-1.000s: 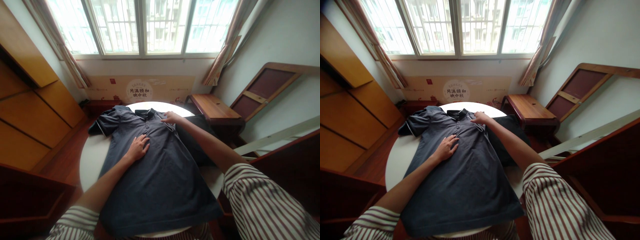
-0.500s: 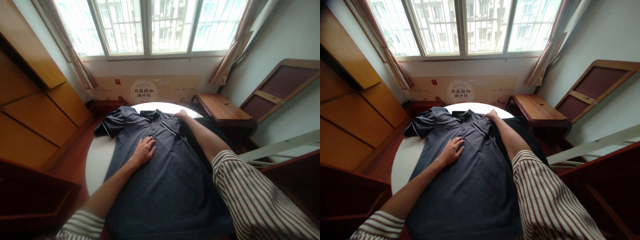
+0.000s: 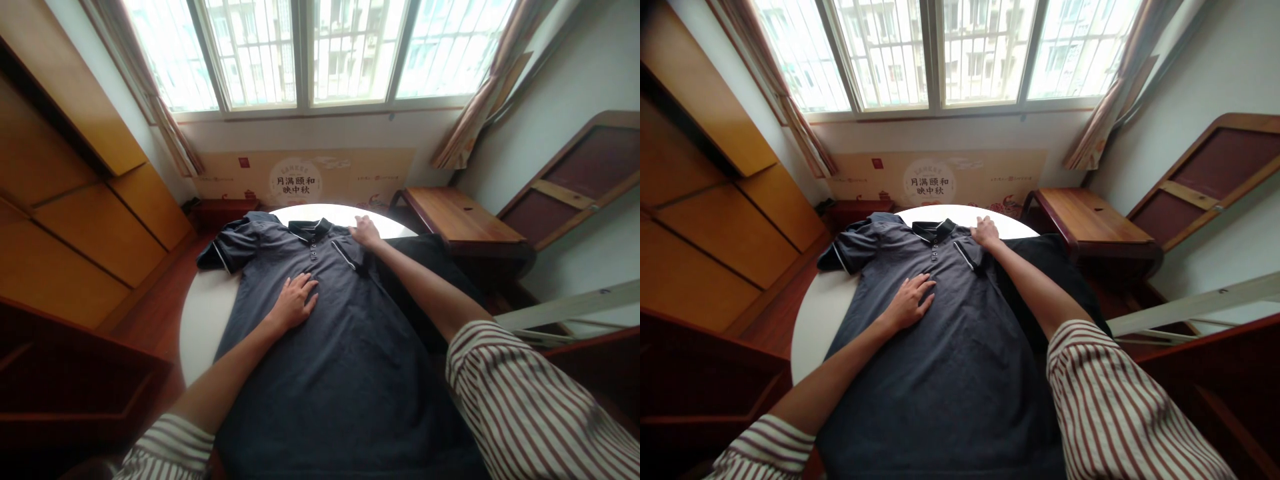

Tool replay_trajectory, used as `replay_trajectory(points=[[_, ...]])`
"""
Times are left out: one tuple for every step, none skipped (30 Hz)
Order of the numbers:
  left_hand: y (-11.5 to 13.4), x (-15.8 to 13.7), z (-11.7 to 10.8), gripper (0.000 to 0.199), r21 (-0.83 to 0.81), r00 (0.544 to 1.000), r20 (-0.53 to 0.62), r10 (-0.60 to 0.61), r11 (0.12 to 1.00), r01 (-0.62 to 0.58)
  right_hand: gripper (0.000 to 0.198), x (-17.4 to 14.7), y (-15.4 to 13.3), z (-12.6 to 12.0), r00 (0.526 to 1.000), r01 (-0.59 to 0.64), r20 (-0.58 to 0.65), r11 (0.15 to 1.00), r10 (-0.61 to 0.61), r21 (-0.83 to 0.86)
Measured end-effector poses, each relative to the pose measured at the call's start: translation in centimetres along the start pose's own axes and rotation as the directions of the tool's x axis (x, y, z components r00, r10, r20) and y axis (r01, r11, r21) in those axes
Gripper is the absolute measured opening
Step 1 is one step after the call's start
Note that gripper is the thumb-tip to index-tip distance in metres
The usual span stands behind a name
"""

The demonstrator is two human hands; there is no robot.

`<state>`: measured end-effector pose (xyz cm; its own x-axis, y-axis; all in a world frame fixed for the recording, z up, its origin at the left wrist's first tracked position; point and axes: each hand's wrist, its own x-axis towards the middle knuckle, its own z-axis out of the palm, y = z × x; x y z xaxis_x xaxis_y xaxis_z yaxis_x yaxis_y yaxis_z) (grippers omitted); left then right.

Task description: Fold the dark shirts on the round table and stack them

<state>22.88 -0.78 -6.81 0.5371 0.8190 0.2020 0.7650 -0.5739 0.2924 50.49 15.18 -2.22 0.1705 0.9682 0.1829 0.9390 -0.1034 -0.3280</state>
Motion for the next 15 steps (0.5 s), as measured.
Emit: replay_trajectory(points=[[0.0,0.0,0.0,0.041,0.002,1.0,-0.001,0.0,1.0,0.0,0.063,-1.1,-0.8,0.7,0.998,0.05,0.036,0.999,-0.05,-0.016],[0.1,0.0,0.1,0.041,0.004,1.0,-0.001,0.0,1.0,0.0,0.067,-2.3,-1.6,1.5,0.992,0.095,0.088,0.995,-0.092,-0.037],[0.1,0.0,0.1,0.041,0.005,1.0,-0.001,-0.001,1.0,0.001,0.072,-3.5,-2.3,2.3,0.982,0.128,0.146,0.99,-0.119,-0.061],[0.2,0.0,0.2,0.04,0.004,1.0,-0.003,-0.001,1.0,0.001,0.077,-4.6,-2.8,3.0,0.971,0.151,0.201,0.985,-0.131,-0.083],[0.2,0.0,0.3,0.04,-0.002,1.0,-0.01,0.0,1.0,0.0,0.08,-5.6,-3.2,3.5,0.959,0.164,0.25,0.981,-0.134,-0.102],[0.1,0.0,0.3,0.038,-0.015,1.0,-0.024,0.003,1.0,-0.003,0.082,-6.4,-3.6,3.9,0.95,0.166,0.284,0.98,-0.129,-0.112],[0.0,0.1,0.3,0.037,-0.037,0.999,-0.051,0.005,0.999,-0.006,0.083,-7.1,-3.8,4.0,0.946,0.162,0.301,0.98,-0.122,-0.112],[-0.3,0.2,0.1,0.035,-0.061,0.996,-0.095,-0.002,0.998,-0.004,0.083,-7.6,-4.1,3.9,0.944,0.158,0.309,0.981,-0.117,-0.111],[-0.9,0.3,-0.2,0.034,-0.085,0.988,-0.154,-0.021,0.996,0.008,0.083,-8.1,-4.4,3.5,0.943,0.154,0.315,0.982,-0.112,-0.111],[-1.6,0.5,-0.7,0.033,-0.104,0.973,-0.224,-0.055,0.994,0.033,0.083,-8.7,-4.8,3.1,0.94,0.153,0.323,0.982,-0.111,-0.108],[-2.6,0.7,-1.5,0.033,-0.116,0.946,-0.304,-0.108,0.99,0.076,0.082,-9.5,-5.2,2.6,0.936,0.162,0.333,0.981,-0.118,-0.106],[-3.9,0.9,-2.4,0.033,-0.123,0.906,-0.384,-0.177,0.983,0.139,0.082,-10.6,-5.7,2.1,0.928,0.188,0.344,0.977,-0.142,-0.103],[-5.3,1.0,-3.6,0.032,-0.126,0.85,-0.455,-0.265,0.964,0.233,0.081,-11.9,-6.3,1.6,0.915,0.235,0.357,0.968,-0.187,-0.094],[-6.9,1.1,-4.8,0.032,-0.132,0.781,-0.511,-0.359,0.931,0.341,0.08,-13.6,-6.9,1.3,0.894,0.302,0.368,0.95,-0.255,-0.076],[-8.6,1.1,-6.2,0.033,-0.142,0.704,-0.55,-0.449,0.882,0.45,0.079,-15.5,-7.4,1.0,0.864,0.379,0.376,0.924,-0.334,-0.049]])
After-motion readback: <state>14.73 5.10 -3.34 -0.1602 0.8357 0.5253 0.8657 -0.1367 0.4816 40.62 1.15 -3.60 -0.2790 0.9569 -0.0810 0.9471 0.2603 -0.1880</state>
